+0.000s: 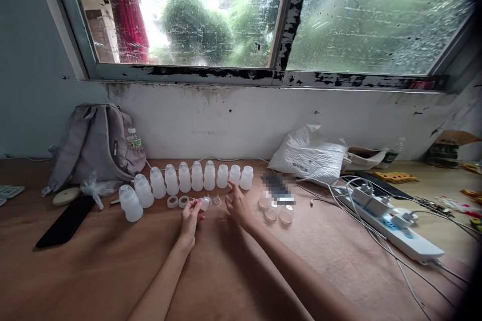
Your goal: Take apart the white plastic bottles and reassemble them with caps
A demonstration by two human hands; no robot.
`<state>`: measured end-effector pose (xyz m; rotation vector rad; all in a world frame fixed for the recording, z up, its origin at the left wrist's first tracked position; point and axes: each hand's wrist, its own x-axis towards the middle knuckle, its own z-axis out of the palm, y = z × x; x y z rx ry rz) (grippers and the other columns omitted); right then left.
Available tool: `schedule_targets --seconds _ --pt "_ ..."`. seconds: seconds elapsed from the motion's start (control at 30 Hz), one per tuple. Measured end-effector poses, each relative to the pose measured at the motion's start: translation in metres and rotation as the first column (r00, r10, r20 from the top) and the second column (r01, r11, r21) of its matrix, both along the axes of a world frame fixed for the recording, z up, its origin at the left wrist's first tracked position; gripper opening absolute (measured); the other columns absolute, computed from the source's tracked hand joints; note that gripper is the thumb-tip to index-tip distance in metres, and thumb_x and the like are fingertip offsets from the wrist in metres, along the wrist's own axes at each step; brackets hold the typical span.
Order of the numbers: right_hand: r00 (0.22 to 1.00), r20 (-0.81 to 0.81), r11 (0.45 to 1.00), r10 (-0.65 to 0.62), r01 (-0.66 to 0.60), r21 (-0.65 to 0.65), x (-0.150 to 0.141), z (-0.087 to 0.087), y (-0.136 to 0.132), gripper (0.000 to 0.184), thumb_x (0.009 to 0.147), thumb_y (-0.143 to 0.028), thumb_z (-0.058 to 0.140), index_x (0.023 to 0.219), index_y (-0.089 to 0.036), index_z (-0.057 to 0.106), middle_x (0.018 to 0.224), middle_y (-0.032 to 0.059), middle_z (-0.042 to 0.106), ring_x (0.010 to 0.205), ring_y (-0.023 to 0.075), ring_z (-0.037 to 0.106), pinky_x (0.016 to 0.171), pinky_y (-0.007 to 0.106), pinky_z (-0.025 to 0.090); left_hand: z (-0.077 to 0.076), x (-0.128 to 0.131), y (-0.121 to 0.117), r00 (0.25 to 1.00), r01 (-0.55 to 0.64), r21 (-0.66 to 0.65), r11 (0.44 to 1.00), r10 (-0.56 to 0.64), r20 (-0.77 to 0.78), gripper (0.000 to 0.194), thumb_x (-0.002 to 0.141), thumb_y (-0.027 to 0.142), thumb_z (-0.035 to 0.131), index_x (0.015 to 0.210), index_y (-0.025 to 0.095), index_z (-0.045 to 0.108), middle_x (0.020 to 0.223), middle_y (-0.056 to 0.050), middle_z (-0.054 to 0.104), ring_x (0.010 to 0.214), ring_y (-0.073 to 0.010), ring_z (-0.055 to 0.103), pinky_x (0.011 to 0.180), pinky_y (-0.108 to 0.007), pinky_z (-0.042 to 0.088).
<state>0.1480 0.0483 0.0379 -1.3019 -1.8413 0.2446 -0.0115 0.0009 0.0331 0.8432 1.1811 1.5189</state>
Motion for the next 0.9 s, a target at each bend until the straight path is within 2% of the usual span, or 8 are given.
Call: schedule_targets --seconds 0.07,0.17,0.3,0.4,0.57,0.73,0.83,0.9 --pt "0.998 0.043 0.999 -0.040 0.040 0.006 -0.003 0.015 0.021 0.056 0.072 -0.011 0.039 0.127 -0.021 0.027 0.091 0.0061 0.054 0.070 0.0158 0.052 0.059 0.026 0.040 -0.003 -0.004 0.003 0.998 -0.033 -0.003 0.999 0.033 0.050 0.035 0.061 0.046 0.062 0.082 0.017 0.056 0.087 -0.003 0.056 0.072 -0.0122 0.054 0.054 -0.020 0.045" --pt "0.988 0.117 0.993 -0.103 0.108 -0.042 -0.011 0.031 0.045 0.058 0.071 -0.011 0.042 0.126 -0.023 0.029 0.090 0.0067 0.053 0.067 0.0161 0.051 0.055 0.025 0.037 -0.006 -0.007 0.006 0.996 -0.039 -0.011 0.999 0.040 0.074 0.037 0.062 0.046 0.061 0.085 0.018 0.056 0.088 -0.004 0.056 0.071 -0.0121 0.055 0.053 -0.020 0.045" --pt "0.972 0.165 0.979 -0.167 0.183 -0.086 -0.018 0.035 0.051 0.038 0.075 -0.017 0.046 0.113 -0.021 0.044 0.087 0.0077 0.050 0.060 0.0157 0.048 0.048 0.024 0.032 -0.007 -0.008 0.006 0.998 -0.030 -0.010 1.000 0.030 0.062 0.035 0.064 0.046 0.059 0.085 0.018 0.057 0.087 -0.004 0.055 0.073 -0.0126 0.054 0.053 -0.020 0.045" --pt "0.973 0.154 0.983 -0.172 0.180 -0.041 -0.014 0.032 0.040 0.020 0.080 -0.022 0.041 0.098 -0.021 0.050 0.092 0.0079 0.047 0.061 0.0148 0.048 0.047 0.024 0.032 -0.006 -0.008 0.005 0.998 -0.033 -0.005 0.999 0.033 0.060 0.034 0.064 0.046 0.059 0.083 0.018 0.058 0.087 -0.003 0.055 0.073 -0.0128 0.054 0.053 -0.020 0.045" --pt "0.988 0.103 0.989 -0.115 0.104 0.107 0.007 0.037 0.013 0.011 0.080 -0.024 0.042 0.084 -0.020 0.052 0.096 0.0058 0.046 0.067 0.0141 0.049 0.057 0.026 0.038 -0.005 -0.005 0.002 0.999 -0.005 -0.002 1.000 0.005 0.053 0.034 0.064 0.047 0.058 0.082 0.018 0.058 0.086 -0.003 0.055 0.074 -0.0130 0.055 0.052 -0.020 0.045" --pt "0.994 0.084 0.994 -0.071 0.063 0.091 0.025 0.044 -0.016 0.009 0.080 -0.023 0.041 0.084 -0.020 0.049 0.088 0.0044 0.051 0.068 0.0155 0.051 0.061 0.027 0.040 -0.005 -0.003 0.000 0.999 0.009 0.005 1.000 -0.009 0.037 0.034 0.064 0.047 0.058 0.080 0.018 0.057 0.086 -0.003 0.055 0.074 -0.0133 0.055 0.051 -0.019 0.044" --pt "0.995 0.094 0.996 -0.027 0.019 0.091 0.027 0.040 -0.028 0.010 0.080 -0.022 0.041 0.086 -0.021 0.049 0.088 0.0050 0.053 0.075 0.0178 0.053 0.065 0.030 0.042 -0.004 -0.002 -0.001 1.000 -0.001 0.004 1.000 0.001 0.027 0.034 0.063 0.048 0.058 0.080 0.018 0.057 0.084 -0.002 0.056 0.072 -0.0130 0.055 0.051 -0.019 0.044" --pt "0.997 0.074 0.994 0.003 -0.011 0.111 0.026 0.033 -0.033 0.019 0.080 -0.023 0.043 0.098 -0.020 0.046 0.092 0.0069 0.054 0.083 0.0200 0.054 0.072 0.033 0.043 -0.004 -0.002 -0.002 1.000 -0.007 0.001 1.000 0.007 0.025 0.035 0.062 0.048 0.058 0.080 0.019 0.057 0.083 -0.002 0.057 0.072 -0.0129 0.056 0.050 -0.019 0.043"
